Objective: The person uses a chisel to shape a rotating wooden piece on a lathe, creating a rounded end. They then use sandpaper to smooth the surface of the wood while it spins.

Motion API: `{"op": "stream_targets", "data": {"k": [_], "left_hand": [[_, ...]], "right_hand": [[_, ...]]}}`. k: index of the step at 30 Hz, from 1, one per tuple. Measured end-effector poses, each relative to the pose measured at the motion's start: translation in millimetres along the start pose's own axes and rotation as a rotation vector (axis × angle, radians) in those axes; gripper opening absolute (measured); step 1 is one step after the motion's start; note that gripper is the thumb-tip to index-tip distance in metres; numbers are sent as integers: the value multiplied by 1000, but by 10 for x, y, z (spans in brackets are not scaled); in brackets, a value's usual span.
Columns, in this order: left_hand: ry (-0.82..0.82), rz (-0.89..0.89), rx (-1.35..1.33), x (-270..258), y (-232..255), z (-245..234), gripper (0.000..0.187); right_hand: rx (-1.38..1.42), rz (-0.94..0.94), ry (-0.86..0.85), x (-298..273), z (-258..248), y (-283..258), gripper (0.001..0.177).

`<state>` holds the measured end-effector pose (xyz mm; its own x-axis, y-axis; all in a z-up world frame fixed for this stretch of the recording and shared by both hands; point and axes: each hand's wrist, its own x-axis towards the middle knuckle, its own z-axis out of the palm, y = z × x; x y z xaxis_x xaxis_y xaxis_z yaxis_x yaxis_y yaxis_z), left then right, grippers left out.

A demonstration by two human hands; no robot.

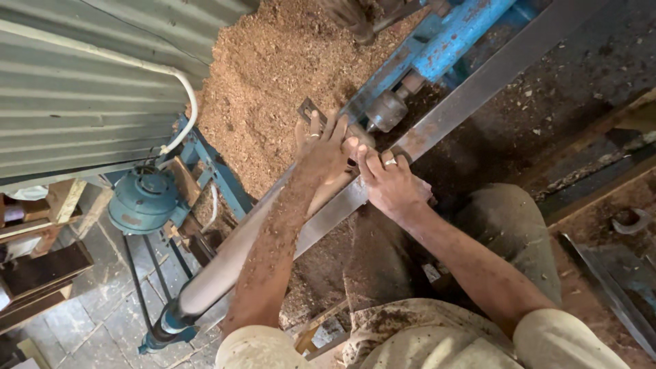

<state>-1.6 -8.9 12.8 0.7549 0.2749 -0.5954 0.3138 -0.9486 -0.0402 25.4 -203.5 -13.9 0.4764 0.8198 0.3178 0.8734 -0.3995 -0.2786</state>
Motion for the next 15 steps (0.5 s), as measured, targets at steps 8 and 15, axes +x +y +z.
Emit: {"op": "stream_targets", "data": {"k": [8, 15], "left_hand": [[-294, -42, -20, 73, 213, -526, 59], [-274, -106, -208, 512, 154, -332, 53]], "right_hand": [[390, 273, -45, 126, -17, 68, 50], [510, 429, -187, 368, -47, 264, 30]]}}
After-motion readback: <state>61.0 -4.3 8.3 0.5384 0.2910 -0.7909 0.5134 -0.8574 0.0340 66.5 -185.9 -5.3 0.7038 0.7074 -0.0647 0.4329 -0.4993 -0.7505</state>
